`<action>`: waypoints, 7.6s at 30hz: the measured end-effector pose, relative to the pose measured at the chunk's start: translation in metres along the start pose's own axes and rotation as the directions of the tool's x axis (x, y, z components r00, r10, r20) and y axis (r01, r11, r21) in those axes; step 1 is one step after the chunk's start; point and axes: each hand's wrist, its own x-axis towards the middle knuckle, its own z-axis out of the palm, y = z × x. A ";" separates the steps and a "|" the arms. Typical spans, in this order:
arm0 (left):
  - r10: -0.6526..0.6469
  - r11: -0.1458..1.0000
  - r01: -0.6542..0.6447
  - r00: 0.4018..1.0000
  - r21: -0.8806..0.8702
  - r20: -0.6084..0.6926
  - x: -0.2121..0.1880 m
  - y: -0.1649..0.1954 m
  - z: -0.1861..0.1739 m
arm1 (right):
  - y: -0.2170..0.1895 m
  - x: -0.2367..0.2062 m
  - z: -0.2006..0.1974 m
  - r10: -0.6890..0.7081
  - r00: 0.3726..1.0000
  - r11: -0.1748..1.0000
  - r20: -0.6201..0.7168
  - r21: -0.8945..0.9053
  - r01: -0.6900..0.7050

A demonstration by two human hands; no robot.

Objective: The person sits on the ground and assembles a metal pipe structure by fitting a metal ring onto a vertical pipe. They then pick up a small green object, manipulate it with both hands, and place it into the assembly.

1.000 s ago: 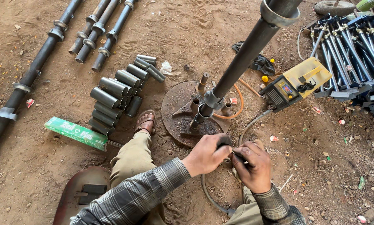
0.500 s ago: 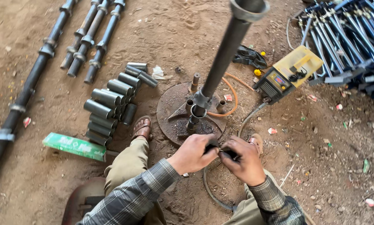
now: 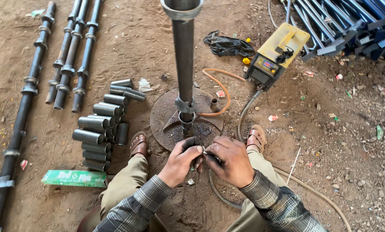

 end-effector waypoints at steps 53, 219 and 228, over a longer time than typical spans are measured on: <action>0.245 0.733 -0.187 0.969 0.654 0.003 -0.015 0.025 0.001 | 0.006 -0.004 0.006 0.211 0.959 0.960 0.189 0.146 -0.240; 0.295 0.810 -0.262 0.955 0.524 0.020 -0.020 0.026 -0.011 | -0.013 -0.005 0.024 0.125 0.992 0.979 0.022 0.161 -0.127; 0.266 0.808 -0.233 0.964 0.541 0.017 -0.020 0.026 -0.010 | -0.013 -0.007 0.024 0.121 0.992 0.979 0.018 0.165 -0.123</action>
